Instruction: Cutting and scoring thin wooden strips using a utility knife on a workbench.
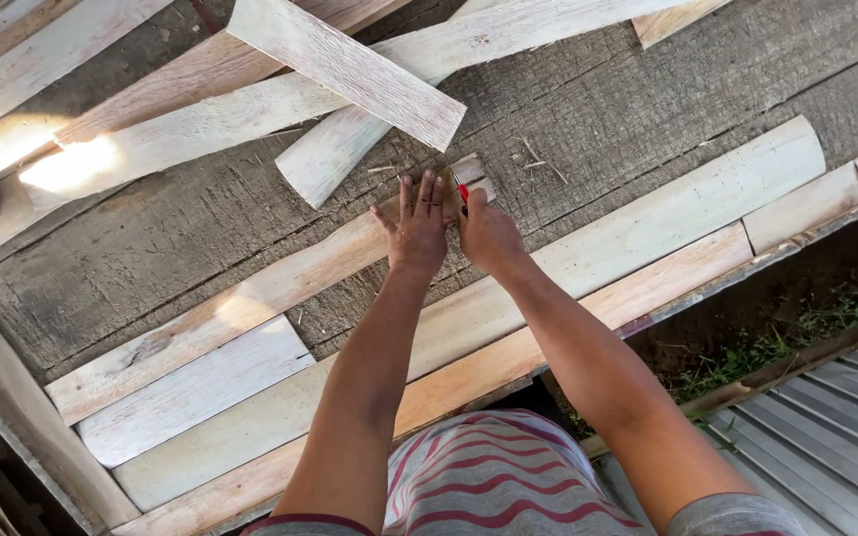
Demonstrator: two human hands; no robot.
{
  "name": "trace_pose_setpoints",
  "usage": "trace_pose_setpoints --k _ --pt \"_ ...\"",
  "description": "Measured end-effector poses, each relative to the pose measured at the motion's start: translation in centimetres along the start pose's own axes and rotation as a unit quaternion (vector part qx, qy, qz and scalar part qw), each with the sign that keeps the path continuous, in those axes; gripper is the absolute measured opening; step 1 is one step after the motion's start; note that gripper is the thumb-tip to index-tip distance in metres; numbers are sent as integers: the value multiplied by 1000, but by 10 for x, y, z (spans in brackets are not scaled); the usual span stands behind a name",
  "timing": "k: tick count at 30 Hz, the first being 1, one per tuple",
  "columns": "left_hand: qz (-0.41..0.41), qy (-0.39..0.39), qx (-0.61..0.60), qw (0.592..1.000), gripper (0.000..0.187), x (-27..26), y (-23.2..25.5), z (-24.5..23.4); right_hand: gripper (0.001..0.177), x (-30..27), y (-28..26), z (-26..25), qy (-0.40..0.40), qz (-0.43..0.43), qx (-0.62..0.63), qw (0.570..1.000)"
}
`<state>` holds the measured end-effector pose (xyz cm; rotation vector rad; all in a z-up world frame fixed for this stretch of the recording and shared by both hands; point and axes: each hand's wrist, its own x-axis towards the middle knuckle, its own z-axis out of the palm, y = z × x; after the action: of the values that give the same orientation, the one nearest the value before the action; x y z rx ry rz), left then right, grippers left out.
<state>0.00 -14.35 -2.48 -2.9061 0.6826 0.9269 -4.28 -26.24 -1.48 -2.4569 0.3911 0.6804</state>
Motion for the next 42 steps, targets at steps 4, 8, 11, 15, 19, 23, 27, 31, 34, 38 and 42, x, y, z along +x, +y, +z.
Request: trace_pose_setpoints --k 4,8,11,15,19,23,27,31,34,38,42 --pt "7 4 -9 1000 69 -3 0 -3 48 -30 9 3 -2 2 -2 1000" --pt "-2 27 -2 1000 72 1 -2 10 51 -68 4 -2 -29 34 30 999" --pt "-1 25 -3 1000 74 0 0 10 48 -83 10 1 -38 52 26 998" --pt "-7 9 8 1000 74 2 1 8 45 -83 22 2 -50 74 28 996" --pt "-17 -1 -7 1000 74 -5 2 -1 35 -74 24 -13 -21 47 67 996" --pt "-8 16 -13 1000 70 -4 1 -9 29 -25 34 -8 49 -50 86 994" --pt "10 74 -36 997 73 -2 -2 6 30 -2 27 -12 53 -95 71 992" --pt "2 90 -48 995 76 14 -10 36 31 0 19 -11 31 -96 20 995" --pt "1 84 -53 995 76 12 -7 29 32 1 19 -12 27 -92 26 995" --pt "3 67 -42 997 74 14 -9 33 33 2 17 -10 16 -82 9 996" --pt "-2 62 -38 997 74 7 -6 18 32 1 19 -7 28 -90 -4 996"
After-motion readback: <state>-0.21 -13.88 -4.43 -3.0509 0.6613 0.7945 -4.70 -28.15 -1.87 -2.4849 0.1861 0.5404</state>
